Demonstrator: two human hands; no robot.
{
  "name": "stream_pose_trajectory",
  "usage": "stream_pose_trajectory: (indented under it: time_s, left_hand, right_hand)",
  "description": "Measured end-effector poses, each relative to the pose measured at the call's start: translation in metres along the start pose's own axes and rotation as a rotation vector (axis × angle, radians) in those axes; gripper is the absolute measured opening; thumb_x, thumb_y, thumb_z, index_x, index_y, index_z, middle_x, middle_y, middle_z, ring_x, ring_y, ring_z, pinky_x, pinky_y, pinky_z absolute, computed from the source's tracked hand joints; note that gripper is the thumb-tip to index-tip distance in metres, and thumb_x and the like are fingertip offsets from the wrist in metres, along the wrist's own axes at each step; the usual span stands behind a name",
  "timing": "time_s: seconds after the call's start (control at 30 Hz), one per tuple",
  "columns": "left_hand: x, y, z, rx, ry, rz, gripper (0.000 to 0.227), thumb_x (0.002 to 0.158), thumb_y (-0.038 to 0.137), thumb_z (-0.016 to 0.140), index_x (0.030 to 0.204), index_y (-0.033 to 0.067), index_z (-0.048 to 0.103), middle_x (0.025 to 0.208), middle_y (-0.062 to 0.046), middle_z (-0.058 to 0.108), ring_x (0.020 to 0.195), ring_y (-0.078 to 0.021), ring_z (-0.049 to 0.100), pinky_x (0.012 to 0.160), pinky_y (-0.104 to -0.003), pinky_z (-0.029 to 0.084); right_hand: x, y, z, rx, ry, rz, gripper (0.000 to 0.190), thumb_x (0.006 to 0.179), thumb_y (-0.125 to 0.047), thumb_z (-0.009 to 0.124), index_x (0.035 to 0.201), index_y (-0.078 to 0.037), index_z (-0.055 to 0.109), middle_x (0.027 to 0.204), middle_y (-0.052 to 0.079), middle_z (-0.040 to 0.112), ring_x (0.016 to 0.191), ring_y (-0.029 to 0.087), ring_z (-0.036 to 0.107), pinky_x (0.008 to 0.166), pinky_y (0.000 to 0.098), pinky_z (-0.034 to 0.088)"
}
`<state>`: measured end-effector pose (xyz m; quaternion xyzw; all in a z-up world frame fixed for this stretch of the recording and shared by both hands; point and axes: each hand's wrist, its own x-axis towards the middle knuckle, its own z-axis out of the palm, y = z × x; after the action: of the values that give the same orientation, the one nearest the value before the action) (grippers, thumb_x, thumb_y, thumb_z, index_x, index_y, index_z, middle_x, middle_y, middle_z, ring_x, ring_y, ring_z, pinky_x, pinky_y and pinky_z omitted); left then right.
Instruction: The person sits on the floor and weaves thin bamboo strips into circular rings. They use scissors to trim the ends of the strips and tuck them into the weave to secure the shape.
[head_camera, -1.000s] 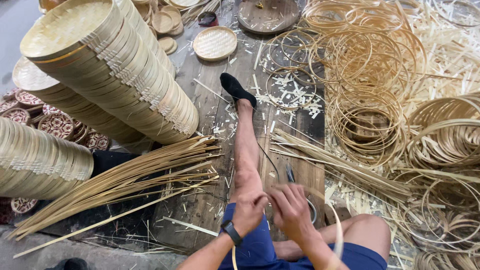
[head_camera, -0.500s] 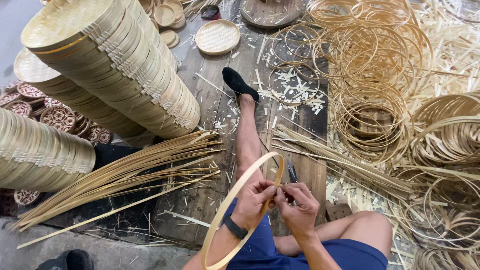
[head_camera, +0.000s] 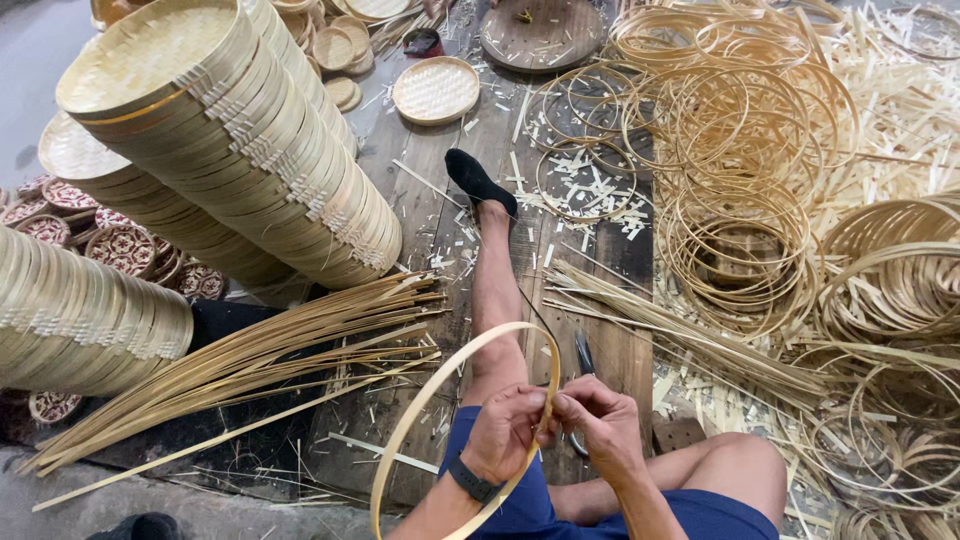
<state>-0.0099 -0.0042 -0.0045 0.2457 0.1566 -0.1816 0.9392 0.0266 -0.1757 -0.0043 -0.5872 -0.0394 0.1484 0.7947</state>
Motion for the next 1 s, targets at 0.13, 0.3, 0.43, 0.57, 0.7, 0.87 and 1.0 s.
stream_pose_trajectory:
  time_s: [0.13,0.3,0.43,0.57,0.7,0.87,1.0]
  left_hand:
    - [-0.003,0.002,0.016,0.005,0.127,-0.005,0.034,0.093,0.036,0.074,0.092,0.0025,0.068,0.074,-0.007,0.066,0.059,-0.0152,0.060,0.047,-0.025,0.042]
    - [-0.002,-0.001,0.030,0.076,0.279,0.032,0.037,0.086,0.039,0.078,0.079,0.0052,0.066,0.065,-0.007,0.062,0.047,-0.0145,0.052,0.040,-0.027,0.036]
    - [0.002,0.002,0.033,0.071,0.286,0.027,0.033,0.084,0.035,0.079,0.075,0.0075,0.063,0.061,-0.005,0.059,0.042,-0.0136,0.048,0.038,-0.027,0.034]
    - [0.005,0.006,0.038,0.197,0.268,0.083,0.030,0.087,0.030,0.077,0.074,0.0087,0.060,0.061,-0.003,0.058,0.041,-0.0128,0.047,0.036,-0.026,0.032]
    - [0.009,0.014,0.043,0.354,0.270,0.170,0.017,0.084,0.027,0.075,0.085,0.0141,0.064,0.062,-0.002,0.057,0.045,-0.0127,0.052,0.038,-0.026,0.034]
    - [0.015,0.021,0.050,0.089,0.087,0.005,0.031,0.092,0.038,0.074,0.083,0.0107,0.064,0.065,-0.003,0.061,0.047,-0.0122,0.052,0.040,-0.025,0.036]
    - [0.011,0.021,0.056,0.044,0.058,-0.068,0.031,0.091,0.040,0.073,0.086,0.0098,0.066,0.071,-0.004,0.066,0.051,-0.0133,0.054,0.043,-0.024,0.037]
  right_hand:
    - [-0.003,0.002,0.005,-0.041,0.005,-0.065,0.013,0.089,-0.009,0.076,0.088,0.004,0.078,0.084,0.006,0.068,0.067,0.010,0.061,0.057,0.0246,0.049]
    - [-0.010,0.002,0.015,-0.026,0.057,-0.065,0.014,0.091,-0.009,0.074,0.088,0.004,0.077,0.086,0.006,0.068,0.069,0.011,0.062,0.059,0.0245,0.049]
    - [-0.012,-0.016,0.021,-0.085,0.077,-0.102,0.009,0.088,-0.007,0.076,0.086,0.002,0.077,0.085,0.004,0.069,0.073,0.010,0.064,0.061,0.0245,0.052]
    - [-0.012,-0.048,0.026,-0.417,0.070,-0.204,0.005,0.084,-0.004,0.079,0.083,0.001,0.077,0.080,0.004,0.070,0.069,0.010,0.062,0.060,0.0243,0.049]
    - [-0.013,-0.070,0.036,-0.689,0.148,-0.256,0.005,0.081,-0.003,0.080,0.084,0.000,0.077,0.077,0.005,0.069,0.061,0.010,0.060,0.056,0.0245,0.047]
    - [-0.012,-0.080,0.027,-0.430,0.021,-0.346,0.008,0.090,0.000,0.073,0.097,0.002,0.075,0.089,0.006,0.067,0.076,0.009,0.064,0.065,0.0227,0.050]
    - [-0.007,-0.079,0.016,-0.140,-0.041,-0.125,0.006,0.092,0.000,0.071,0.095,0.004,0.075,0.090,0.005,0.067,0.071,0.008,0.062,0.061,0.0219,0.049]
